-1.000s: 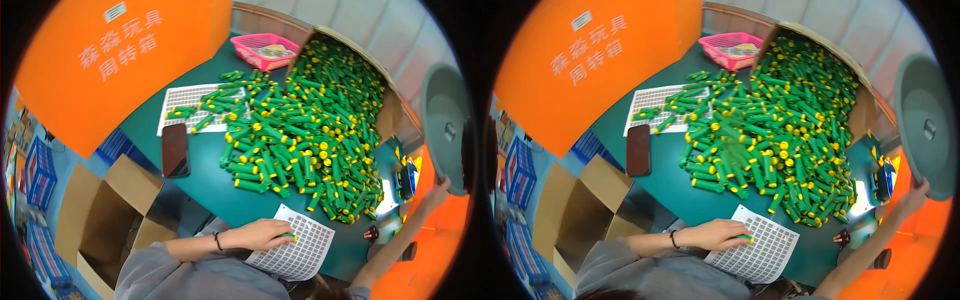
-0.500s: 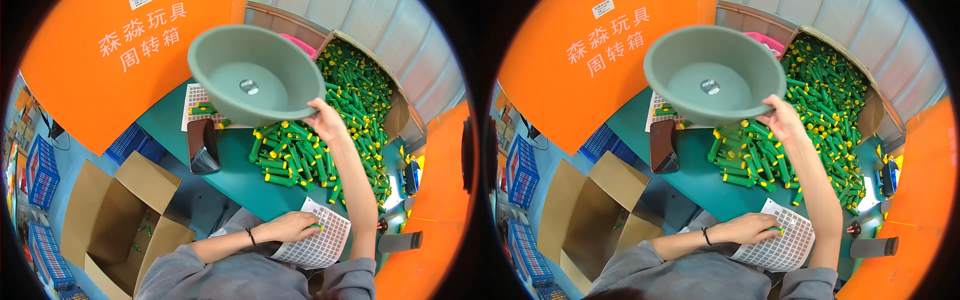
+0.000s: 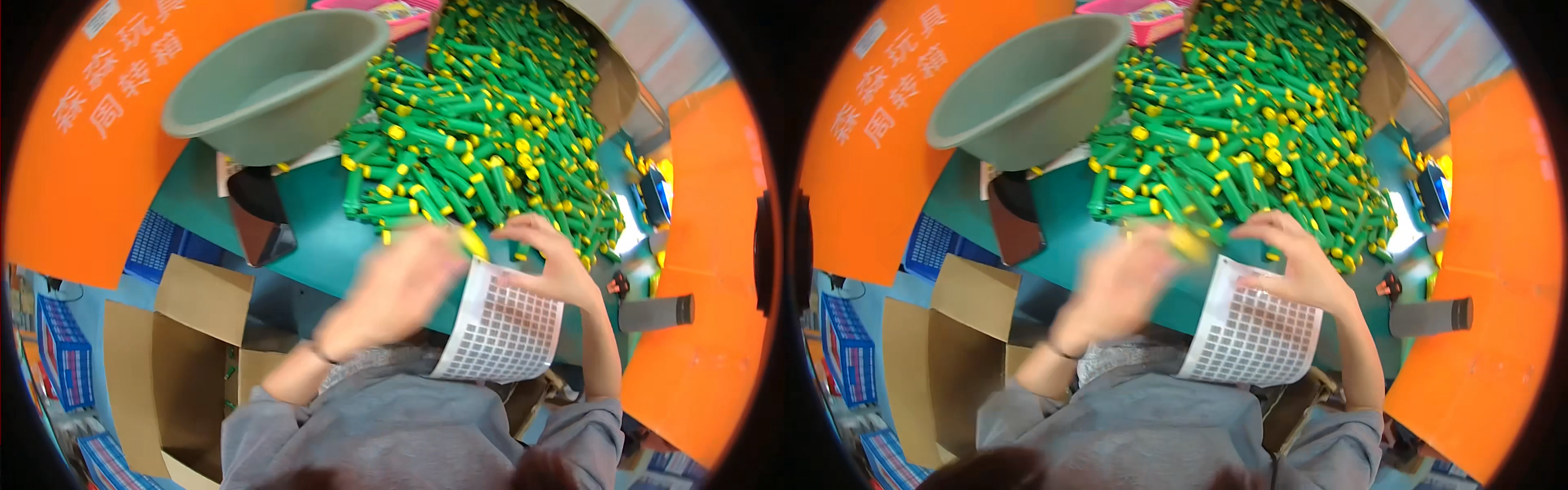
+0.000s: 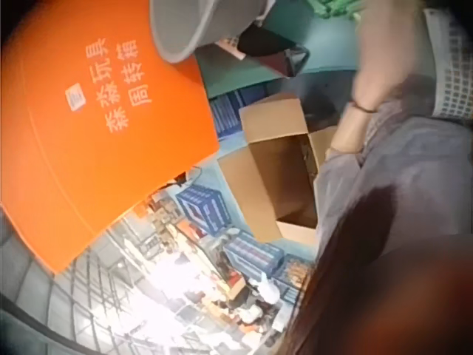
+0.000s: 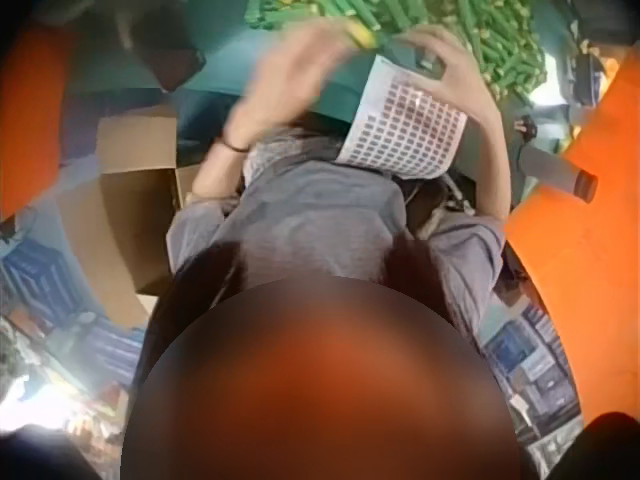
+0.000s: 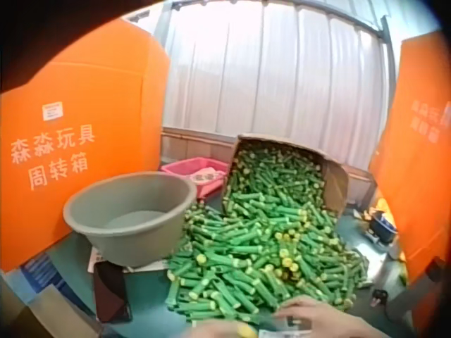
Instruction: Applying small adhesive labels to plastic toy gun darts at a factory workbench.
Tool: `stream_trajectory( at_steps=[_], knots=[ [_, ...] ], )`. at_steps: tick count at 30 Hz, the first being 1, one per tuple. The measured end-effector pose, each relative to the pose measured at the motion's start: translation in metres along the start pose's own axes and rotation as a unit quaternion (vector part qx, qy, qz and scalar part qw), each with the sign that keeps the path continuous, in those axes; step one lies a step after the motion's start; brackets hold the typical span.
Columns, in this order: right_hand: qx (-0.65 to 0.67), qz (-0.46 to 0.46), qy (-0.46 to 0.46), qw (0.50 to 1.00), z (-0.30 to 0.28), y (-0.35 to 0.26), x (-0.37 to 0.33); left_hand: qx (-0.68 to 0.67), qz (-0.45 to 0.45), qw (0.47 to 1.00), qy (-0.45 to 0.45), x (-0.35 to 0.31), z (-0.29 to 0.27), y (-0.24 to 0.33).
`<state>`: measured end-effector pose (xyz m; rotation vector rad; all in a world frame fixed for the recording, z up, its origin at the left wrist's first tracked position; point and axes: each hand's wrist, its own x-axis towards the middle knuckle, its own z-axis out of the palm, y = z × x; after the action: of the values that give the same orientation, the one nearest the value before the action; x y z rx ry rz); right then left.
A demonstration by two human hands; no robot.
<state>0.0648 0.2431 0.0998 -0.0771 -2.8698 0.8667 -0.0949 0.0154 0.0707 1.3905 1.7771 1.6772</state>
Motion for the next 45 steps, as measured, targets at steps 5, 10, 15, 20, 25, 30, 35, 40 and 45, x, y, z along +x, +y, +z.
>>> stream_trajectory(
  at_steps=[5,10,15,20,25,30,35,40,45],
  knots=[
    [-0.034,0.141,-0.033,0.989,0.026,0.020,-0.071,0.306,0.106,0.890,0.321,0.091,-0.132,-0.002],
    [-0.071,0.177,0.050,0.980,0.047,0.022,-0.080,0.541,0.191,0.764,0.296,0.119,-0.157,-0.030],
    [-0.040,0.185,0.078,0.979,0.056,0.027,-0.077,0.212,0.126,0.969,-0.010,0.024,0.013,0.010],
    [0.235,0.228,-0.035,0.944,0.046,0.030,-0.061,0.141,0.060,0.984,-0.089,-0.016,0.091,-0.039],
    [0.383,0.251,-0.115,0.882,0.039,0.038,-0.047,0.161,0.105,0.981,0.004,-0.025,0.098,-0.042],
    [0.488,0.247,-0.064,0.835,0.050,0.026,-0.035,0.153,0.104,0.981,0.063,-0.032,0.099,-0.055],
    [0.493,0.230,-0.030,0.838,0.057,0.025,-0.037,0.160,0.060,0.985,0.017,-0.035,0.087,-0.052],
    [0.396,0.206,0.013,0.894,0.064,0.021,-0.037,0.111,0.017,0.993,0.029,-0.031,0.082,-0.049],
    [0.344,0.214,0.021,0.914,0.066,0.019,-0.036,0.249,0.102,0.963,-0.006,-0.018,0.076,-0.038]
  ],
)
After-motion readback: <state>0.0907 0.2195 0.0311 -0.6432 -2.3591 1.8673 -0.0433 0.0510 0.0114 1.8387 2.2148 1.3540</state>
